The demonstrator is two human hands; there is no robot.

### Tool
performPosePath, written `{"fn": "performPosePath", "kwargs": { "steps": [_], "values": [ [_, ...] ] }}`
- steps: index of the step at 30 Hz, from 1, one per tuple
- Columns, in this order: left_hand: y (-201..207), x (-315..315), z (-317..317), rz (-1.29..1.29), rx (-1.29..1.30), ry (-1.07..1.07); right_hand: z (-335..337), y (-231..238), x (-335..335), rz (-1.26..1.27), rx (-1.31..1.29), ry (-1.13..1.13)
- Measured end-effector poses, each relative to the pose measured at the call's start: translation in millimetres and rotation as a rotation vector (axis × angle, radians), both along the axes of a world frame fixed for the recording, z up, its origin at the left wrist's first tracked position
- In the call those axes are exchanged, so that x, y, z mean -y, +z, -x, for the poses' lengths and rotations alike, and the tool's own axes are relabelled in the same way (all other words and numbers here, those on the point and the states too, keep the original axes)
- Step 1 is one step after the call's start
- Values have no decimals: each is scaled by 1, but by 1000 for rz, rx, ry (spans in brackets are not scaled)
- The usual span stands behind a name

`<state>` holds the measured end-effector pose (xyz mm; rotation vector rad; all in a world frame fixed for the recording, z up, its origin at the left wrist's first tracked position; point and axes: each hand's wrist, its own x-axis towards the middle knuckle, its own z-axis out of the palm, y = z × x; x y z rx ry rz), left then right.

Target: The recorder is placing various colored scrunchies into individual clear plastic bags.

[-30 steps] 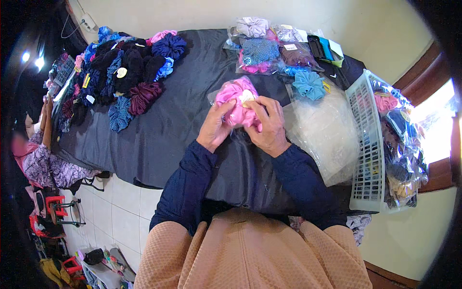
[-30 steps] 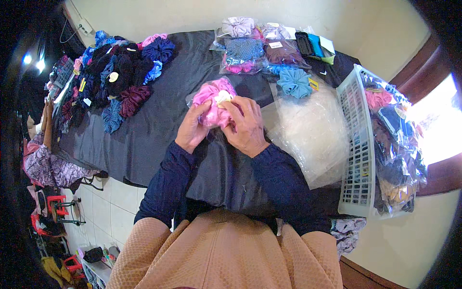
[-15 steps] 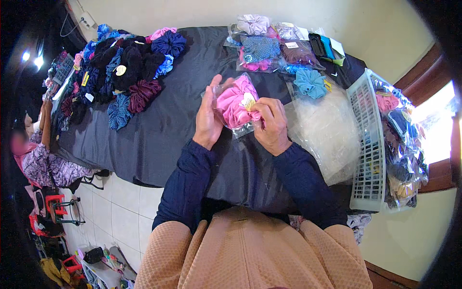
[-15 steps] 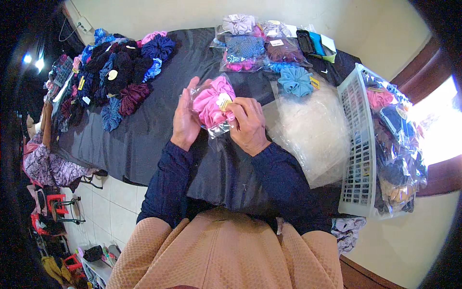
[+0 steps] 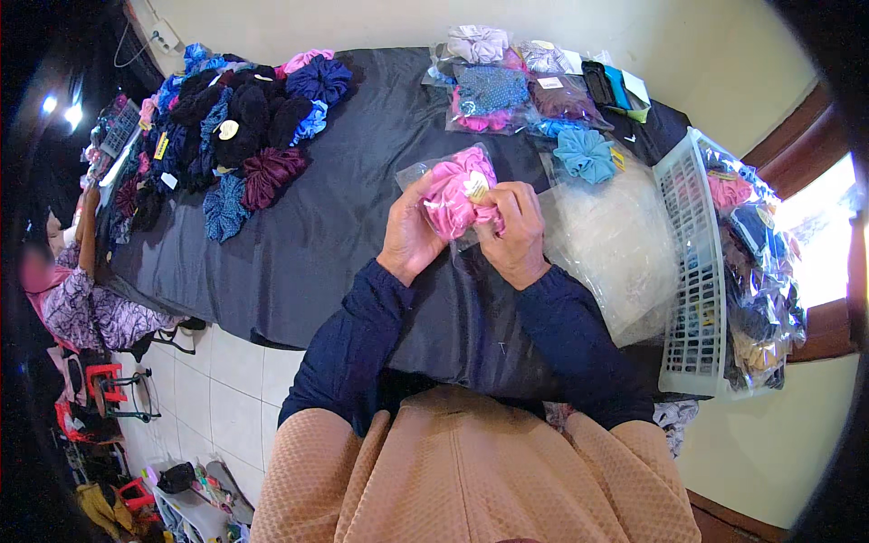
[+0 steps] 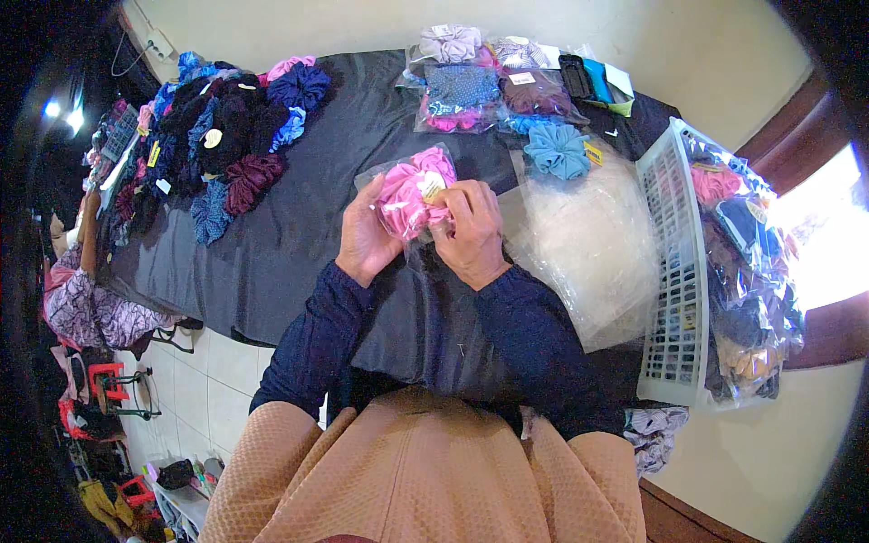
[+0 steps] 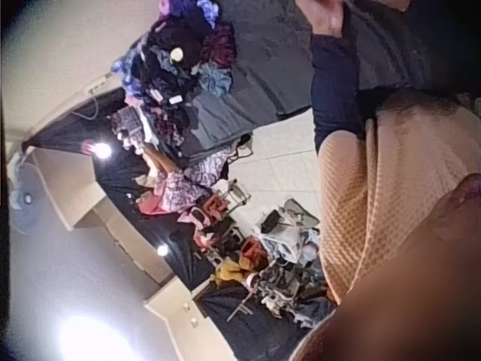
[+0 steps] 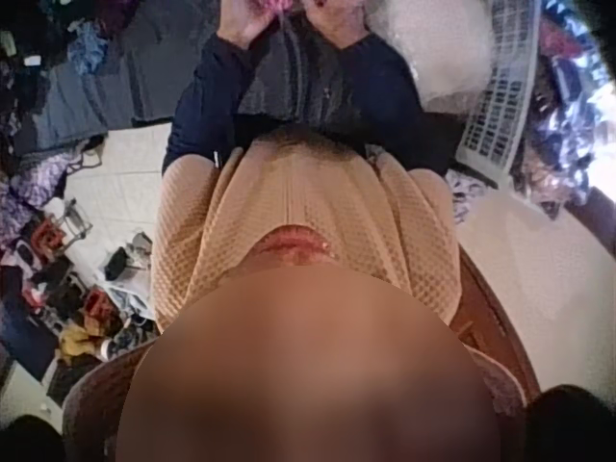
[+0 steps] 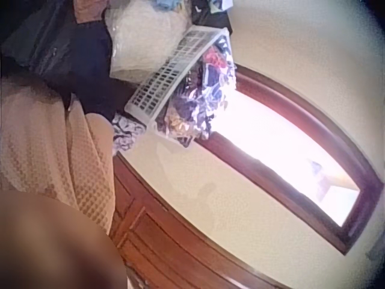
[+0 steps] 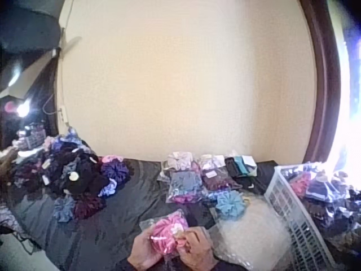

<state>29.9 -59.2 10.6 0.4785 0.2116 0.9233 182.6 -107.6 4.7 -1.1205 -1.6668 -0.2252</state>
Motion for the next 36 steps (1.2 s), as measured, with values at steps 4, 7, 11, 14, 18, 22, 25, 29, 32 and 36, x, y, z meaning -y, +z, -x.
{"fn": "performPosePath", "kwargs": {
  "steps": [4, 7, 11, 14, 18, 22, 25, 29, 32, 36],
  "values": [
    [7, 2, 2, 35, 88, -31, 1, 2, 1, -10, -68, 18],
    [5, 3, 1, 32, 6, -1, 0, -5, -1, 1, -103, 8],
    [2, 0, 1, 56, 8, 19, 3, 0, -1, 17, -50, -13],
    [11, -5, 8, 58, 122, 103, 11, 18, 6, -56, -29, 4],
    [5, -16, 23, 22, 109, 166, 7, 14, 10, -96, 122, 35],
    [3, -16, 24, 98, 152, 220, 9, 9, 6, -28, 97, 133],
    [-1, -17, 21, 94, 136, 229, 11, 11, 7, 11, 153, 122],
    [1, -12, 15, 81, 88, 236, 11, 4, 9, 117, 150, 188],
    [-4, -11, 11, 12, 74, 262, 13, 6, 8, 148, 167, 261],
    [-2, -6, 7, 51, 19, 208, 11, 2, 9, 235, 209, 369]
  ]
}}
